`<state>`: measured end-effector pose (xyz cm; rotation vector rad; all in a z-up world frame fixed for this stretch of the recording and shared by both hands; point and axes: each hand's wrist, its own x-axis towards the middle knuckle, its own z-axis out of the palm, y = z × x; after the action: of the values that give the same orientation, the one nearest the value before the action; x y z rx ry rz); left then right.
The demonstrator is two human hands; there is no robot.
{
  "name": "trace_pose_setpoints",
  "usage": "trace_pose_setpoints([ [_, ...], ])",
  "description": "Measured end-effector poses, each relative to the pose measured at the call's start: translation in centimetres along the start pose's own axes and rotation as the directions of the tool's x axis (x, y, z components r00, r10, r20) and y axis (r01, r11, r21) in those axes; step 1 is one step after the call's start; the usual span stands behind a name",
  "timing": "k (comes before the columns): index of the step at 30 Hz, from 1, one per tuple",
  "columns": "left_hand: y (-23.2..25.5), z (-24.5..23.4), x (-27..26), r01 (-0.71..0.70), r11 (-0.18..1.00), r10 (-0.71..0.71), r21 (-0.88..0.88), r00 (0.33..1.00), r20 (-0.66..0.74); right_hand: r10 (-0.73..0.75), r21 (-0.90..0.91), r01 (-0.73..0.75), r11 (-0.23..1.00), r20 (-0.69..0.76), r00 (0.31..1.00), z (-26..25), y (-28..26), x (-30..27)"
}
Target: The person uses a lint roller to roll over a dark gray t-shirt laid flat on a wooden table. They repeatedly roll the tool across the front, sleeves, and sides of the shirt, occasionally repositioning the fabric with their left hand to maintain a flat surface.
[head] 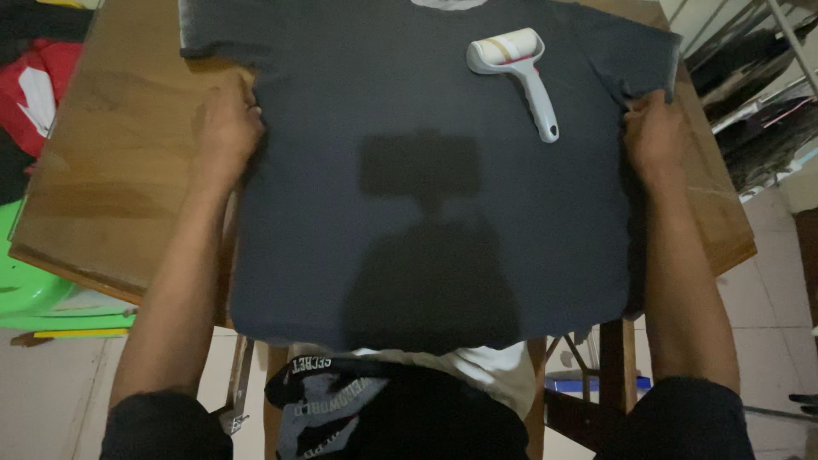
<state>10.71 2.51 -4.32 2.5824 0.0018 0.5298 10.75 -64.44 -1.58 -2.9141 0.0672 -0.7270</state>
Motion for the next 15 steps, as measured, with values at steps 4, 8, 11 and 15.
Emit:
trace_pose_setpoints([
  [4, 1.0, -0.2, 0.7, -0.082, 0.991, 0.083, 0.109, 0.997, 0.0, -0.171, -0.034, 0.169, 0.985, -0.067, 0.983, -1.1, -2.6, 0.5],
  [8, 5.9, 1.9, 3.0, -0.234, 0.956, 0.24, 0.179, 0.97, -0.018, -0.157, 0.209, 0.14, 0.968, 0.066, 0.985, -2.2, -8.4, 2.0],
  [11, 10.6, 4.7, 4.4, -0.351, 0.923, 0.346, 0.158, 0.937, 0.057, -0.163, 0.249, 0.119, 0.961, 0.164, 0.973, -1.6, -14.1, 2.9],
  [15, 15.8, 9.6, 6.9, -0.514, 0.858, 0.507, -0.004, 0.846, 0.166, -0.212, 0.165, 0.176, 0.97, 0.237, 0.948, -1.5, -17.9, 3.9],
])
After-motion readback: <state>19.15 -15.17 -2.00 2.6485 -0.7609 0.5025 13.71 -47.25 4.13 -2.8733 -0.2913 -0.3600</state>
